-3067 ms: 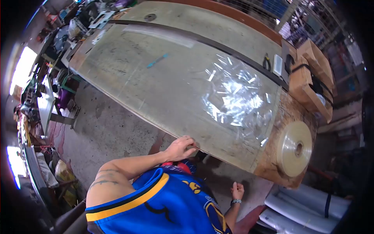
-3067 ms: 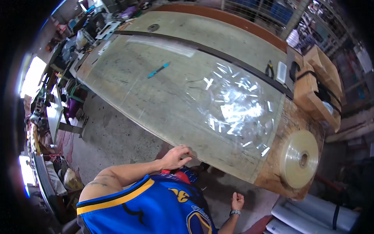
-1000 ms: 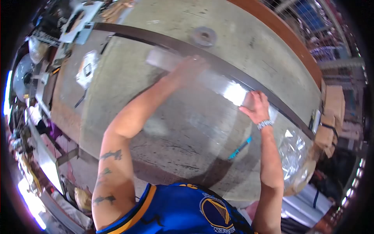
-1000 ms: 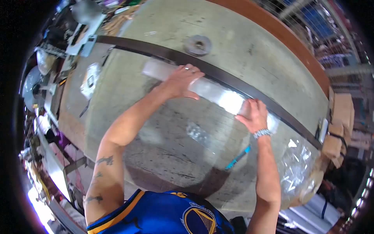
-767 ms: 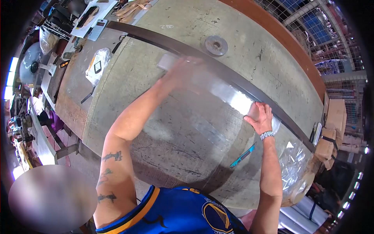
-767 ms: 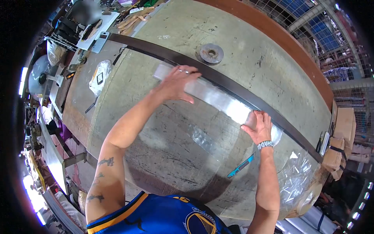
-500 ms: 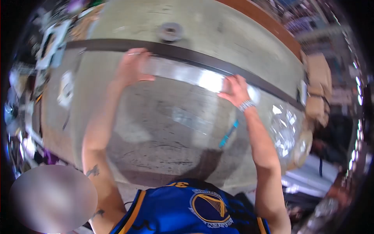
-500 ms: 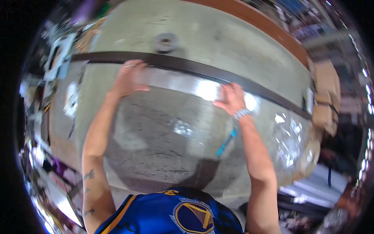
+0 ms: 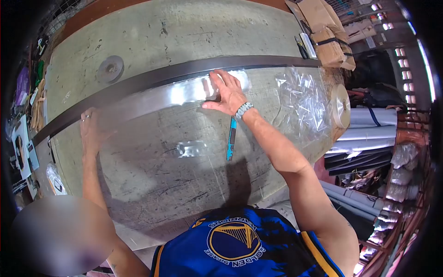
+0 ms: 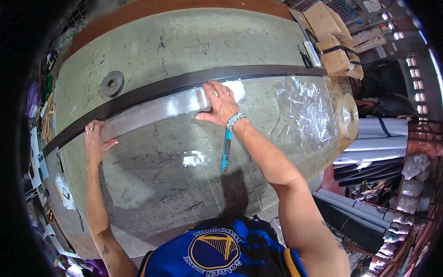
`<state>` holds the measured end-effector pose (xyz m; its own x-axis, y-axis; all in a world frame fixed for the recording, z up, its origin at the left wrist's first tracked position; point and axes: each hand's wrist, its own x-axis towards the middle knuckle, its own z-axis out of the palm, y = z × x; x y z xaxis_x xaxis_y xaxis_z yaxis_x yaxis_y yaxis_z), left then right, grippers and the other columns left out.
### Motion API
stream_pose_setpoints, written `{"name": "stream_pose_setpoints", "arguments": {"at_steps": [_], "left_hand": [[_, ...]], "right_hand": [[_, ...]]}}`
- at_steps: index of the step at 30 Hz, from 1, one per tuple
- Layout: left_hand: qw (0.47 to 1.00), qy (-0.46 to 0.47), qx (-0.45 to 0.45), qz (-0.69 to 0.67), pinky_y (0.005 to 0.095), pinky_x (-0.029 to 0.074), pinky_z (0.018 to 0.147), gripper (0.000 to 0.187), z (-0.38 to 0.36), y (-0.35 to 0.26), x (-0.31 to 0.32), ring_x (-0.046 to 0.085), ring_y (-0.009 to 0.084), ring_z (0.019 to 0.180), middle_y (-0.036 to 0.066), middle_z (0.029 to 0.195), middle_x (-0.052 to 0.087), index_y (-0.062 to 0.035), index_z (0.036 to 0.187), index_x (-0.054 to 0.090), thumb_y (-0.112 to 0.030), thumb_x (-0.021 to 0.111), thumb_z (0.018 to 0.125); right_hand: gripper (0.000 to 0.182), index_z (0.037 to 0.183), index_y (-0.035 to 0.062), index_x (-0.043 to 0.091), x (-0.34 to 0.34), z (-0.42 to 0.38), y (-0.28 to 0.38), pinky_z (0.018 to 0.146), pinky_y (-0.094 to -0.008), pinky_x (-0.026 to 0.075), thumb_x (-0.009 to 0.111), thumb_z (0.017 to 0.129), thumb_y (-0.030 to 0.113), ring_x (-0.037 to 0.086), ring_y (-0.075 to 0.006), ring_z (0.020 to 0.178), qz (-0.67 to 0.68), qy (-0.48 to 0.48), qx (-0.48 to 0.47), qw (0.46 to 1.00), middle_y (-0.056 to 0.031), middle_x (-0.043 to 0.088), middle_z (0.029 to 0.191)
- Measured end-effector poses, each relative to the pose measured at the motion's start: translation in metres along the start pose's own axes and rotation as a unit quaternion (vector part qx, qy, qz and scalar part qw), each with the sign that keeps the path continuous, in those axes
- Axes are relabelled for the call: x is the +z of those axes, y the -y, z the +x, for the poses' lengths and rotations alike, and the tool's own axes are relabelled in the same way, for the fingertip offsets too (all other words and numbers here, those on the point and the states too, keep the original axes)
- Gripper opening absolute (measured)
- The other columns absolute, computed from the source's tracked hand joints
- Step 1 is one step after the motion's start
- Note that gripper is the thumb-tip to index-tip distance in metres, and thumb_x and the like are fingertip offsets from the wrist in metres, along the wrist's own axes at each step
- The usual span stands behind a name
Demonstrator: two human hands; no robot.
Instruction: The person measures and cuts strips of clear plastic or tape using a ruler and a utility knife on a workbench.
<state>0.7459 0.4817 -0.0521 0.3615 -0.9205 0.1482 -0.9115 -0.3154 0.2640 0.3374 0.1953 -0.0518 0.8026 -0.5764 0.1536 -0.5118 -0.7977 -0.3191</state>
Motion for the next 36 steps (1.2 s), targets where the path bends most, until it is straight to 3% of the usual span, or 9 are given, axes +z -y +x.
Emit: {"name": "stream_pose_setpoints", "arguments": {"at_steps": [1, 2, 5, 8, 12, 25, 32, 34, 36], "left_hand": [[1.0, -0.001, 0.003, 0.005, 0.0472, 0.043, 0.107, 0.09, -0.001, -0.001, -0.002, 0.051, 0.0363, 0.126, 0.012, 0.134, 0.057, -0.0056, 0.133, 0.059, -0.033, 0.094, 0.055], [1.0, -0.001, 0.008, 0.011, 0.0473, 0.043, 0.107, 0.09, -0.002, -0.002, -0.004, 0.051, 0.0365, 0.127, 0.012, 0.135, 0.057, -0.0054, 0.134, 0.059, -0.032, 0.094, 0.055], [0.994, -0.085, 0.061, 0.034, 0.0477, 0.041, 0.111, 0.086, -0.014, -0.021, -0.006, 0.05, 0.0372, 0.131, 0.014, 0.143, 0.055, -0.0062, 0.139, 0.057, -0.029, 0.093, 0.064], [0.995, -0.088, -0.022, -0.028, 0.0487, 0.035, 0.117, 0.078, -0.052, -0.055, 0.033, 0.045, 0.0371, 0.138, 0.015, 0.151, 0.049, -0.0071, 0.146, 0.053, -0.032, 0.086, 0.08], [0.999, 0.025, 0.019, -0.013, 0.0506, 0.025, 0.122, 0.068, -0.108, -0.171, 0.036, 0.031, 0.039, 0.15, 0.018, 0.163, 0.036, -0.0068, 0.153, 0.047, -0.037, 0.068, 0.096], [0.992, 0.033, -0.064, 0.104, 0.0508, 0.013, 0.127, 0.07, -0.174, -0.199, 0.047, 0.014, 0.0321, 0.159, 0.013, 0.172, 0.02, -0.0132, 0.163, 0.032, -0.043, 0.053, 0.104], [0.989, 0.068, -0.084, 0.103, 0.0502, 0.012, 0.127, 0.072, -0.235, -0.216, 0.055, 0.014, 0.0334, 0.159, 0.013, 0.172, 0.021, -0.0117, 0.164, 0.029, -0.043, 0.052, 0.103], [0.987, 0.068, -0.099, 0.109, 0.0506, 0.015, 0.127, 0.072, -0.267, -0.226, 0.044, 0.019, 0.0359, 0.157, 0.015, 0.17, 0.026, -0.0086, 0.162, 0.032, -0.039, 0.057, 0.101], [0.989, 0.025, -0.105, 0.1, 0.0515, 0.018, 0.126, 0.07, -0.277, -0.257, 0.022, 0.024, 0.0367, 0.155, 0.017, 0.167, 0.03, -0.0065, 0.158, 0.039, -0.034, 0.063, 0.098]], "right_hand": [[0.097, 0.145, 0.0013, 0.048, -0.004, -0.006, 0.012, 0.114, -0.0533, 0.034, 0.079, 0.077, 0.064, 0.043, -0.041, 0.139, 0.009, -0.02, -0.001, 1.0, -0.0234, 0.049, 0.147], [0.073, 0.135, 0.0008, 0.053, -0.011, -0.019, 0.028, 0.103, -0.0509, 0.042, 0.076, 0.086, 0.051, 0.053, -0.0409, 0.122, 0.021, -0.069, 0.006, 0.997, -0.0234, 0.057, 0.13], [0.056, 0.123, 0.0014, 0.056, -0.001, -0.088, 0.056, 0.089, -0.0493, 0.048, 0.078, 0.088, 0.04, 0.059, -0.0405, 0.105, 0.004, -0.075, 0.119, 0.99, -0.0201, 0.06, 0.111], [0.046, 0.115, 0.002, 0.056, 0.009, -0.141, 0.077, 0.08, -0.0501, 0.05, 0.077, 0.09, 0.034, 0.061, -0.0416, 0.096, -0.004, -0.087, 0.223, 0.971, -0.0193, 0.059, 0.101], [0.041, 0.116, 0.0032, 0.056, 0.023, -0.165, 0.087, 0.076, -0.0528, 0.053, 0.075, 0.092, 0.03, 0.064, -0.043, 0.091, 0.014, -0.09, 0.305, 0.948, -0.0203, 0.06, 0.105], [0.035, 0.113, 0.0028, 0.058, 0.027, -0.181, 0.07, 0.088, -0.051, 0.055, 0.073, 0.086, 0.017, 0.067, -0.0425, 0.102, 0.126, -0.049, 0.365, 0.921, -0.0225, 0.063, 0.111], [0.03, 0.117, 0.0082, 0.065, -0.036, -0.201, 0.067, 0.098, -0.0518, 0.051, 0.066, 0.088, 0.015, 0.064, -0.0424, 0.113, 0.188, 0.057, 0.331, 0.923, -0.023, 0.065, 0.118], [0.03, 0.117, 0.0081, 0.065, -0.054, -0.196, 0.043, 0.095, -0.0518, 0.052, 0.063, 0.087, 0.011, 0.065, -0.0426, 0.109, 0.223, 0.083, 0.224, 0.945, -0.0239, 0.068, 0.112], [0.02, 0.107, 0.0091, 0.069, -0.078, -0.187, 0.027, 0.089, -0.0501, 0.054, 0.061, 0.089, 0.014, 0.069, -0.0394, 0.098, 0.163, 0.105, 0.091, 0.977, -0.0165, 0.072, 0.1]]}}
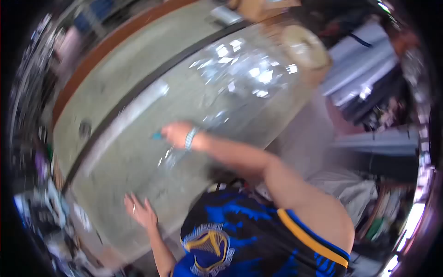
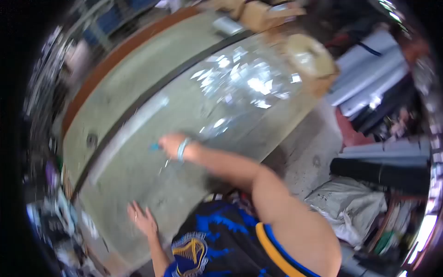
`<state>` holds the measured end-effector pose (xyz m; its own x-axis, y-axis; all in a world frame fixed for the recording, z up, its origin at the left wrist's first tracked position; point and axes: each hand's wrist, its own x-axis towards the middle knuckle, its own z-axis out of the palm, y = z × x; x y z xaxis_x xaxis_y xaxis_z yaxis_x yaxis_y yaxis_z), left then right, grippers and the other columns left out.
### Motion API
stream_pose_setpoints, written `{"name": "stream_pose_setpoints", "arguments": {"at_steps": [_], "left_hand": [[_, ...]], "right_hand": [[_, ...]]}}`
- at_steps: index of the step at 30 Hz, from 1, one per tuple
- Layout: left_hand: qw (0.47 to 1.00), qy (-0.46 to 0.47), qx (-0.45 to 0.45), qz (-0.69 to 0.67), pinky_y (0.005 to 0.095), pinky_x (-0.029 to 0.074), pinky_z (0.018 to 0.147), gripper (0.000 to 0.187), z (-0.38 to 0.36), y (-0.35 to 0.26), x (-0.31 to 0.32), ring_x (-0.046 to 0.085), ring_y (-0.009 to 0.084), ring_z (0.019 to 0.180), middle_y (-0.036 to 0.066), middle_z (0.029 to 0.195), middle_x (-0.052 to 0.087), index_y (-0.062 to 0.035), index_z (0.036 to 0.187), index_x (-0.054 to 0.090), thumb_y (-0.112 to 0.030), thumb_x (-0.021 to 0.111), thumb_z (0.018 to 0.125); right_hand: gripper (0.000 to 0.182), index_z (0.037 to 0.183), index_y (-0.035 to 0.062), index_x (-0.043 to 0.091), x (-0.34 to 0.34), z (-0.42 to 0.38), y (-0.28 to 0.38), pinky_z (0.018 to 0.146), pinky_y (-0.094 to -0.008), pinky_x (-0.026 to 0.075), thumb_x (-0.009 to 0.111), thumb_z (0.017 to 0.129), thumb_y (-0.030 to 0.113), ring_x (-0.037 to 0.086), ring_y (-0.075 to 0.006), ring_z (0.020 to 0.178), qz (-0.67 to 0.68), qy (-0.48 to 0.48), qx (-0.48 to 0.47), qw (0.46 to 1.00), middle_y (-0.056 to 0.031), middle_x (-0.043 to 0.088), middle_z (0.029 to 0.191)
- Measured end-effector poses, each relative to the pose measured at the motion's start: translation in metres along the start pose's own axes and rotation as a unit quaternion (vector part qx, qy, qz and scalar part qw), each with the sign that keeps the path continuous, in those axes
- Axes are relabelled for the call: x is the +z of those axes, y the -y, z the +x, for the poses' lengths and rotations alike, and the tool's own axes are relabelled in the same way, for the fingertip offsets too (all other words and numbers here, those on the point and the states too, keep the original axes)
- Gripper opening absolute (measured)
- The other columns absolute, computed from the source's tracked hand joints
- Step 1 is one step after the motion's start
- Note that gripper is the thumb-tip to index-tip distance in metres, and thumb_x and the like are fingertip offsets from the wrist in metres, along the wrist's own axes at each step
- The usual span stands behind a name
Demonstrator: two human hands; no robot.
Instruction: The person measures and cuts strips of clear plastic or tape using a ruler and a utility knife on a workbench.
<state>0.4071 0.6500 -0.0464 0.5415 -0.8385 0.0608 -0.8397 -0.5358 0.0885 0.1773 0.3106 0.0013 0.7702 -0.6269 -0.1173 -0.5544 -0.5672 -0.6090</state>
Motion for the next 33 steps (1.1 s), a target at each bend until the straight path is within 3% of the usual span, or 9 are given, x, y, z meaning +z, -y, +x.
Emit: {"name": "stream_pose_setpoints", "arguments": {"at_steps": [2, 4, 9, 14, 17, 20, 22, 26, 33], "left_hand": [[0.996, -0.066, -0.053, -0.006, 0.0519, 0.021, 0.125, 0.069, -0.011, -0.009, -0.001, 0.027, 0.0406, 0.152, 0.023, 0.162, 0.035, -0.0031, 0.151, 0.047, -0.033, 0.071, 0.094], [0.992, -0.092, -0.09, 0.006, 0.0526, 0.025, 0.122, 0.07, -0.01, -0.014, 0.002, 0.029, 0.0432, 0.15, 0.023, 0.16, 0.036, -0.0052, 0.151, 0.048, -0.036, 0.072, 0.092], [0.982, -0.12, -0.144, -0.021, 0.0524, 0.029, 0.12, 0.068, -0.015, -0.004, 0.022, 0.036, 0.042, 0.145, 0.023, 0.155, 0.042, -0.0042, 0.146, 0.051, -0.04, 0.07, 0.092], [0.976, -0.125, -0.171, -0.053, 0.0508, 0.031, 0.119, 0.066, -0.015, 0.006, 0.018, 0.041, 0.041, 0.141, 0.022, 0.149, 0.049, -0.0007, 0.141, 0.053, -0.038, 0.072, 0.09], [0.973, -0.161, -0.155, -0.061, 0.0529, 0.033, 0.117, 0.06, -0.016, 0.013, 0.019, 0.045, 0.0406, 0.138, 0.021, 0.146, 0.051, -0.003, 0.136, 0.059, -0.039, 0.072, 0.09], [0.975, -0.172, -0.123, -0.071, 0.0541, 0.033, 0.117, 0.056, -0.018, 0.017, 0.023, 0.046, 0.039, 0.138, 0.018, 0.144, 0.052, -0.0043, 0.133, 0.061, -0.038, 0.072, 0.09], [0.982, -0.147, -0.093, -0.075, 0.0534, 0.033, 0.118, 0.054, -0.018, 0.021, 0.023, 0.046, 0.0373, 0.138, 0.015, 0.143, 0.053, -0.0053, 0.132, 0.062, -0.038, 0.072, 0.09], [0.984, -0.133, -0.1, -0.07, 0.0558, 0.031, 0.119, 0.056, -0.019, 0.027, 0.028, 0.043, 0.0368, 0.141, 0.012, 0.146, 0.052, -0.0075, 0.137, 0.061, -0.04, 0.07, 0.092], [0.986, -0.109, -0.101, -0.069, 0.0576, 0.028, 0.121, 0.06, -0.015, 0.136, 0.011, 0.036, 0.0374, 0.147, 0.009, 0.155, 0.046, -0.0104, 0.146, 0.054, -0.047, 0.06, 0.099]], "right_hand": [[0.028, 0.114, 0.0095, 0.073, 0.006, 0.028, -0.022, 0.091, -0.0476, 0.055, 0.057, 0.092, 0.014, 0.068, -0.041, 0.102, 0.048, 0.009, -0.088, 0.995, -0.0198, 0.073, 0.108], [0.02, 0.107, 0.0112, 0.074, 0.01, 0.063, -0.034, 0.088, -0.0507, 0.054, 0.062, 0.092, 0.016, 0.069, -0.0397, 0.099, 0.0, 0.061, -0.063, 0.996, -0.0174, 0.073, 0.105], [0.024, 0.116, 0.0126, 0.071, 0.033, 0.113, -0.057, 0.093, -0.0521, 0.053, 0.063, 0.094, 0.016, 0.066, -0.04, 0.107, -0.051, 0.057, -0.125, 0.989, -0.0173, 0.072, 0.109], [0.033, 0.121, 0.0057, 0.067, 0.028, 0.095, -0.048, 0.093, -0.0511, 0.051, 0.069, 0.089, 0.012, 0.062, -0.0433, 0.105, -0.053, -0.147, -0.226, 0.962, -0.0223, 0.067, 0.11], [0.03, 0.121, -0.0013, 0.066, 0.025, 0.024, -0.033, 0.095, -0.0486, 0.05, 0.066, 0.095, 0.012, 0.062, -0.0431, 0.108, -0.039, -0.179, -0.208, 0.961, -0.0234, 0.067, 0.115], [0.046, 0.137, -0.003, 0.058, 0.05, -0.054, -0.045, 0.109, -0.0494, 0.045, 0.066, 0.097, 0.018, 0.055, -0.046, 0.129, -0.083, -0.15, -0.18, 0.969, -0.0272, 0.057, 0.14], [0.066, 0.156, 0.0024, 0.039, 0.074, -0.092, -0.066, 0.12, -0.0537, 0.029, 0.062, 0.1, 0.03, 0.035, -0.0425, 0.149, -0.154, -0.093, -0.113, 0.977, -0.0249, 0.036, 0.161], [0.068, 0.161, 0.0067, 0.031, 0.1, -0.117, -0.053, 0.124, -0.059, 0.018, 0.053, 0.104, 0.037, 0.02, -0.0363, 0.157, -0.237, -0.076, -0.02, 0.968, -0.0163, 0.024, 0.17], [0.068, 0.162, 0.009, 0.03, 0.148, -0.101, 0.031, 0.124, -0.0579, 0.017, 0.051, 0.105, 0.04, 0.021, -0.035, 0.157, -0.253, -0.039, -0.014, 0.967, -0.0151, 0.024, 0.17]]}}
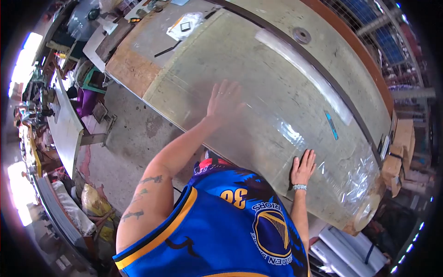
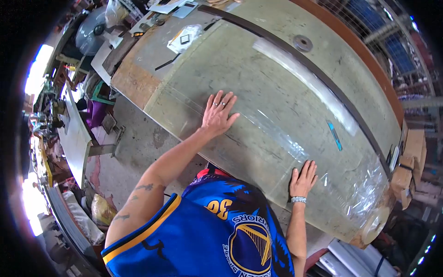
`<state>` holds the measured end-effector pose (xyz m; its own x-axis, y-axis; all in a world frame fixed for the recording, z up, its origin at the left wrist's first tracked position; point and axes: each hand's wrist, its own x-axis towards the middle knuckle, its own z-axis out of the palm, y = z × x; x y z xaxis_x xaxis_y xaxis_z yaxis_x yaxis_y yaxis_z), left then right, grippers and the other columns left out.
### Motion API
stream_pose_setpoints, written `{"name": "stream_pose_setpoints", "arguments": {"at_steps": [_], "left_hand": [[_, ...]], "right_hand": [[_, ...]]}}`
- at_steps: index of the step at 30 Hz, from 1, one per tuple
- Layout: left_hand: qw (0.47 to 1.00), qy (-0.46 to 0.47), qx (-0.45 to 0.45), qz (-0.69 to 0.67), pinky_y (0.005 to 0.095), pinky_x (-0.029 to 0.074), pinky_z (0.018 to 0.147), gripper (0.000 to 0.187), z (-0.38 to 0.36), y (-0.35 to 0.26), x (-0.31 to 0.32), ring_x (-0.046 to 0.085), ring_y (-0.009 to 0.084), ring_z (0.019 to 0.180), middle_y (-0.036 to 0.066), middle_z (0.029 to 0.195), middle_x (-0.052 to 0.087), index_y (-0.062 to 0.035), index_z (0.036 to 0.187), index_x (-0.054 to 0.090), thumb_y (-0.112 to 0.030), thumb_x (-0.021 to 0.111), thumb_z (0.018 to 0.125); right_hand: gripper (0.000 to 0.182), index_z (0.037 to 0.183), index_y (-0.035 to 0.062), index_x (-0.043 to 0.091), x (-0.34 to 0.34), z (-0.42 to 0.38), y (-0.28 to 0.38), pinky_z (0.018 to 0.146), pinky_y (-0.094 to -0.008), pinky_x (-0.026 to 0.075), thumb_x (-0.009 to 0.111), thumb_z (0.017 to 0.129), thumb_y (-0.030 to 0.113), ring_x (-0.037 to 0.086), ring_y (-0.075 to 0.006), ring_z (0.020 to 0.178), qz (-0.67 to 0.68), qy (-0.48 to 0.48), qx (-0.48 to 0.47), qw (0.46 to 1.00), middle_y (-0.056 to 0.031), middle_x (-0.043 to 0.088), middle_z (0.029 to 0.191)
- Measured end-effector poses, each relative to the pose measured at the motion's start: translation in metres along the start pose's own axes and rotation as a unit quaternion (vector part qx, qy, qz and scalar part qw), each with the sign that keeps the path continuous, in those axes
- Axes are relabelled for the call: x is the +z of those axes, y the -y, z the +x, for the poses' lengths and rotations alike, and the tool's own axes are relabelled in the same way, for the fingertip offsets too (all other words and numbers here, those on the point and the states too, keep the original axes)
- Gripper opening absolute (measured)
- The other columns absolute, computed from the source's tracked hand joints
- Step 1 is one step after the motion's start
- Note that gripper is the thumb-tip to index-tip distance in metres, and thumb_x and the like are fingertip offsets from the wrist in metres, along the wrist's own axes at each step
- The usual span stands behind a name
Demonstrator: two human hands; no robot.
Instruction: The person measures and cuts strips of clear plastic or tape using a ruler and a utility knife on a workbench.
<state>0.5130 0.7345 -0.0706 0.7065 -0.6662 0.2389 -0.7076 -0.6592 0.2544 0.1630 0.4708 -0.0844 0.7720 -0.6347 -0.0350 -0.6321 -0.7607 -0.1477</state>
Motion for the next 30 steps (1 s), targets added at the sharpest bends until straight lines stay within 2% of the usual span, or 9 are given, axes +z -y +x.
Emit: {"name": "stream_pose_setpoints", "arguments": {"at_steps": [4, 8, 9, 12, 13, 16, 17, 23, 30], "left_hand": [[1.0, -0.024, -0.005, 0.015, 0.0579, 0.028, 0.12, 0.057, 0.009, 0.093, -0.014, 0.036, 0.0378, 0.146, 0.012, 0.154, 0.047, -0.013, 0.146, 0.053, -0.045, 0.06, 0.1], [0.997, -0.008, -0.078, 0.023, 0.0553, 0.023, 0.125, 0.056, 0.018, 0.158, -0.038, 0.032, 0.0349, 0.151, 0.01, 0.158, 0.045, -0.0188, 0.148, 0.054, -0.048, 0.056, 0.1], [0.996, -0.044, -0.078, 0.016, 0.0552, 0.024, 0.124, 0.054, 0.018, 0.173, -0.039, 0.033, 0.0356, 0.15, 0.012, 0.157, 0.045, -0.0191, 0.145, 0.057, -0.045, 0.061, 0.098], [0.988, -0.103, -0.117, -0.006, 0.054, 0.03, 0.119, 0.053, 0.018, 0.207, -0.044, 0.039, 0.0386, 0.145, 0.015, 0.152, 0.048, -0.0129, 0.14, 0.059, -0.041, 0.067, 0.096], [0.981, -0.135, -0.136, -0.005, 0.0522, 0.035, 0.115, 0.057, 0.021, 0.214, -0.046, 0.045, 0.0392, 0.138, 0.017, 0.145, 0.054, -0.0086, 0.135, 0.061, -0.044, 0.072, 0.092], [0.961, -0.137, -0.235, -0.057, 0.0512, 0.039, 0.109, 0.061, 0.027, 0.23, -0.053, 0.051, 0.0383, 0.129, 0.017, 0.134, 0.059, -0.0054, 0.131, 0.062, -0.047, 0.075, 0.088], [0.96, -0.163, -0.226, -0.038, 0.0508, 0.041, 0.106, 0.061, 0.029, 0.234, -0.051, 0.054, 0.0381, 0.12, 0.017, 0.124, 0.062, -0.0047, 0.127, 0.064, -0.048, 0.078, 0.086], [0.953, -0.143, -0.246, -0.102, 0.046, 0.045, 0.1, 0.051, 0.05, 0.254, -0.054, 0.057, 0.0366, 0.112, 0.017, 0.114, 0.066, -0.002, 0.112, 0.072, -0.043, 0.081, 0.083], [0.937, -0.184, -0.262, -0.141, 0.042, 0.049, 0.092, 0.032, 0.045, 0.261, -0.045, 0.061, 0.0316, 0.099, 0.011, 0.099, 0.07, -0.005, 0.104, 0.076, -0.026, 0.084, 0.081]], "right_hand": [[0.069, 0.163, 0.0092, 0.03, 0.008, 0.021, 0.079, 0.124, -0.0574, 0.018, 0.051, 0.105, 0.041, 0.02, -0.0349, 0.157, 0.007, 0.008, -0.001, 1.0, -0.015, 0.024, 0.17], [0.07, 0.163, 0.0091, 0.029, 0.01, 0.029, 0.139, 0.125, -0.0555, 0.018, 0.052, 0.105, 0.04, 0.019, -0.0348, 0.158, 0.018, 0.01, -0.012, 1.0, -0.015, 0.023, 0.17], [0.071, 0.163, 0.008, 0.028, 0.008, 0.03, 0.15, 0.125, -0.055, 0.018, 0.052, 0.105, 0.04, 0.019, -0.0354, 0.158, 0.016, 0.02, -0.007, 1.0, -0.0161, 0.023, 0.17], [0.073, 0.163, 0.0065, 0.027, 0.011, 0.031, 0.168, 0.125, -0.0553, 0.018, 0.053, 0.104, 0.04, 0.018, -0.0365, 0.158, 0.007, 0.023, -0.002, 1.0, -0.0175, 0.022, 0.171], [0.073, 0.163, 0.0061, 0.027, 0.011, 0.031, 0.174, 0.125, -0.0552, 0.018, 0.053, 0.104, 0.04, 0.018, -0.0368, 0.158, 0.004, 0.029, -0.002, 1.0, -0.018, 0.021, 0.171], [0.075, 0.163, 0.0052, 0.026, 0.008, 0.033, 0.188, 0.125, -0.0552, 0.018, 0.054, 0.103, 0.041, 0.017, -0.0377, 0.158, -0.003, 0.042, -0.006, 0.999, -0.0189, 0.02, 0.171], [0.076, 0.163, 0.0052, 0.025, 0.008, 0.034, 0.192, 0.125, -0.0553, 0.017, 0.054, 0.103, 0.041, 0.016, -0.0378, 0.158, -0.004, 0.047, -0.008, 0.999, -0.019, 0.02, 0.171], [0.077, 0.163, 0.0048, 0.024, 0.007, 0.043, 0.218, 0.125, -0.056, 0.016, 0.054, 0.103, 0.042, 0.015, -0.0389, 0.158, -0.001, 0.072, -0.023, 0.997, -0.0197, 0.018, 0.171], [0.078, 0.163, 0.0042, 0.024, 0.006, 0.048, 0.23, 0.125, -0.0557, 0.016, 0.054, 0.103, 0.043, 0.015, -0.0391, 0.158, 0.01, 0.077, -0.033, 0.996, -0.0204, 0.017, 0.171]]}}
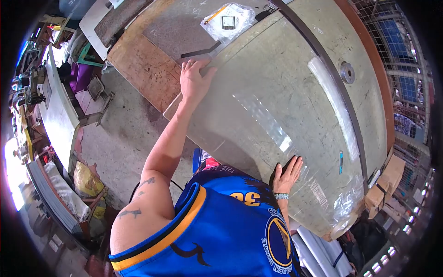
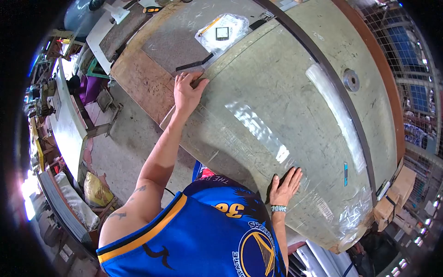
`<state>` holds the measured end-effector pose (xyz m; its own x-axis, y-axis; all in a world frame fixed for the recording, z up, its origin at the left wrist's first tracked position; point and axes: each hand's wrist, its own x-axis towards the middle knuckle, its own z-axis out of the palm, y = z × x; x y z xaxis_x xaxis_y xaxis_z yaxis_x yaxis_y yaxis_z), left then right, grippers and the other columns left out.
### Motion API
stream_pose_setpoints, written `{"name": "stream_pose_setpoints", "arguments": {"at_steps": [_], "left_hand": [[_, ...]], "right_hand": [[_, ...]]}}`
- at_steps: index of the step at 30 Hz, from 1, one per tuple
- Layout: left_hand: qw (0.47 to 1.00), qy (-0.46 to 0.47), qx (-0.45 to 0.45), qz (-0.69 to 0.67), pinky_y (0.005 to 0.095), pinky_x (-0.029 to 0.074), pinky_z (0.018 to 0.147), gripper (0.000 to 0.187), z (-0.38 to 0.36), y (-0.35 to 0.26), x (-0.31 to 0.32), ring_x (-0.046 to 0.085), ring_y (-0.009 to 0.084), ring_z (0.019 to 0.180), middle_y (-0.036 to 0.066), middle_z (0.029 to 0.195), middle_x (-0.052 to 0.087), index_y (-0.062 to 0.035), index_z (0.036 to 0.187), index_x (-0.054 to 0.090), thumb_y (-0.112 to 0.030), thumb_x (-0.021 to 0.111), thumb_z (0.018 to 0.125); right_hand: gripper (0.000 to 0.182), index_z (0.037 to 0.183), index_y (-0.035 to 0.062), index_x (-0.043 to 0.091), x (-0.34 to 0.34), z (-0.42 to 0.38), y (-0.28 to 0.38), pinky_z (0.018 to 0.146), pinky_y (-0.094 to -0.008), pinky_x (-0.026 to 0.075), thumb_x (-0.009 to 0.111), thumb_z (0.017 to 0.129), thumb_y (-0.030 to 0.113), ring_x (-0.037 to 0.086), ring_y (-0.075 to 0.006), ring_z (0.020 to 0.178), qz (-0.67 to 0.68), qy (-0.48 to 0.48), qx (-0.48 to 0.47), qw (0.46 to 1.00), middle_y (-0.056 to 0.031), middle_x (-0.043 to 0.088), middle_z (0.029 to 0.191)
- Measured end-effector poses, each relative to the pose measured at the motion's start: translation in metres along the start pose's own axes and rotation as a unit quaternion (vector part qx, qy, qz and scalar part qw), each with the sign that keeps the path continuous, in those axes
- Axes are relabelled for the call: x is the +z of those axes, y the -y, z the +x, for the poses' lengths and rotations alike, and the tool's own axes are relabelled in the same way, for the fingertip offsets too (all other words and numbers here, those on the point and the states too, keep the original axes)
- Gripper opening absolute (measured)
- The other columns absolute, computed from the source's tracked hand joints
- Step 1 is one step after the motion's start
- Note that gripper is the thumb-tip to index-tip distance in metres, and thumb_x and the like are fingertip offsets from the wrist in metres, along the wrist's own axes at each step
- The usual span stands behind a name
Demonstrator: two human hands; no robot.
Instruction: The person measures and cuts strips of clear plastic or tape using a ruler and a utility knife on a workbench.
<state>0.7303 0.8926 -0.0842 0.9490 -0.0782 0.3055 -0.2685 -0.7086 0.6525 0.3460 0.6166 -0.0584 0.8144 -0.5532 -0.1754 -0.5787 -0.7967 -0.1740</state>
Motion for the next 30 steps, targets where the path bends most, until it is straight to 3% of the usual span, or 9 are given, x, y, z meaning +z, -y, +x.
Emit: {"name": "stream_pose_setpoints", "arguments": {"at_steps": [14, 17, 20, 26, 30], "left_hand": [[0.999, -0.004, -0.035, -0.035, 0.0384, 0.051, 0.087, 0.021, 0.0, 0.001, -0.003, 0.063, 0.0277, 0.092, 0.009, 0.095, 0.073, -0.0065, 0.101, 0.08, -0.017, 0.081, 0.083], [0.995, 0.019, -0.073, -0.06, 0.0405, 0.047, 0.098, 0.023, 0.0, 0.004, -0.003, 0.063, 0.0308, 0.104, 0.011, 0.102, 0.073, -0.0081, 0.101, 0.08, -0.02, 0.08, 0.082], [0.997, 0.016, -0.059, -0.052, 0.0405, 0.047, 0.1, 0.022, 0.0, 0.004, -0.004, 0.064, 0.0301, 0.105, 0.011, 0.101, 0.073, -0.0086, 0.1, 0.08, -0.021, 0.079, 0.083], [0.997, 0.008, -0.062, -0.046, 0.0402, 0.048, 0.098, 0.02, -0.001, 0.007, 0.001, 0.063, 0.0301, 0.101, 0.009, 0.1, 0.073, -0.0099, 0.099, 0.08, -0.02, 0.078, 0.082], [0.999, -0.013, -0.013, -0.035, 0.0377, 0.051, 0.085, 0.018, 0.002, 0.008, 0.003, 0.067, 0.0264, 0.084, 0.01, 0.092, 0.074, -0.0052, 0.097, 0.08, -0.015, 0.081, 0.082]], "right_hand": [[0.075, 0.163, 0.0041, 0.025, 0.001, -0.002, 0.002, 0.125, -0.0548, 0.015, 0.053, 0.104, 0.04, 0.016, -0.038, 0.158, 0.016, -0.006, 0.006, 1.0, -0.0192, 0.019, 0.171], [0.074, 0.163, 0.0033, 0.025, 0.003, -0.004, -0.007, 0.126, -0.0538, 0.015, 0.053, 0.104, 0.04, 0.016, -0.0377, 0.158, 0.014, -0.017, 0.015, 1.0, -0.0195, 0.019, 0.171], [0.074, 0.163, 0.0026, 0.025, 0.003, -0.007, -0.025, 0.126, -0.053, 0.016, 0.052, 0.104, 0.039, 0.016, -0.0374, 0.158, 0.009, -0.024, 0.025, 0.999, -0.02, 0.019, 0.171], [0.072, 0.163, 0.0048, 0.026, 0.009, -0.02, -0.066, 0.125, -0.0533, 0.016, 0.051, 0.105, 0.04, 0.017, -0.0367, 0.158, -0.011, -0.04, 0.06, 0.997, -0.0163, 0.019, 0.172], [0.071, 0.163, 0.0051, 0.026, 0.01, -0.033, -0.091, 0.125, -0.0536, 0.017, 0.049, 0.106, 0.041, 0.018, -0.035, 0.158, -0.015, -0.054, 0.093, 0.994, -0.0162, 0.019, 0.172]]}}
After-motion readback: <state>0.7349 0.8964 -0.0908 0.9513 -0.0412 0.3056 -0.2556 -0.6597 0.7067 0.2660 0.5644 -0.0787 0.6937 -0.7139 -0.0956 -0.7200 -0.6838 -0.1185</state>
